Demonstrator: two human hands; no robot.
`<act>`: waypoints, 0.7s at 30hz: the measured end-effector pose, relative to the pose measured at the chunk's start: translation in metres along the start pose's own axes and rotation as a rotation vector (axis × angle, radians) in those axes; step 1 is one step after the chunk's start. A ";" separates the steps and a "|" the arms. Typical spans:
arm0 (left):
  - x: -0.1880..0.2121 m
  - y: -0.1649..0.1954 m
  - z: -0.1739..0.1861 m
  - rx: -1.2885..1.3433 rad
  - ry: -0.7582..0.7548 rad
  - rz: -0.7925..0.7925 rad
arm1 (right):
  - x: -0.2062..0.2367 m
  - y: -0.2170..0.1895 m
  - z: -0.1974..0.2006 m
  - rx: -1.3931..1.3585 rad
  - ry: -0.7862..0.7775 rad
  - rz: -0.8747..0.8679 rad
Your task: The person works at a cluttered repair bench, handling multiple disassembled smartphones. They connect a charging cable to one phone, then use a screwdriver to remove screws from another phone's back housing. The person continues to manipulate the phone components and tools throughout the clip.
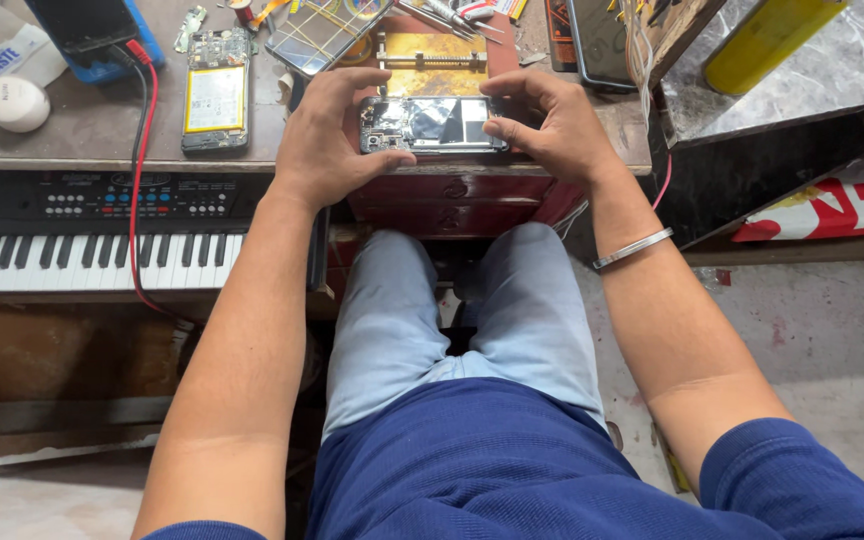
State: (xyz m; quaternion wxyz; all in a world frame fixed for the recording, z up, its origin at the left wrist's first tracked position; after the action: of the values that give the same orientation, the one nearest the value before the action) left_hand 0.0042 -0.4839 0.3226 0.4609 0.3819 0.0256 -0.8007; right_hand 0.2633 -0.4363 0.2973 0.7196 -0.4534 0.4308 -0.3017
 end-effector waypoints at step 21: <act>-0.003 -0.004 0.008 -0.038 -0.028 0.079 | -0.006 -0.018 -0.001 -0.066 0.002 -0.040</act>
State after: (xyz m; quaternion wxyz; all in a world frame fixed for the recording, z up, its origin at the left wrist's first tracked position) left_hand -0.0026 -0.4825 0.3286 0.4995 0.3625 0.0193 -0.7866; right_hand 0.2593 -0.4388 0.3160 0.6976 -0.4852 0.4320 -0.3021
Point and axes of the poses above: each hand's wrist, its own x-axis away from the middle knuckle, its own z-axis out of the back of the hand, y = z × x, the point moved 6 cm from there along -x, towards the middle knuckle, and after that the axes turned 11 degrees about -x, right-handed, at the moved point
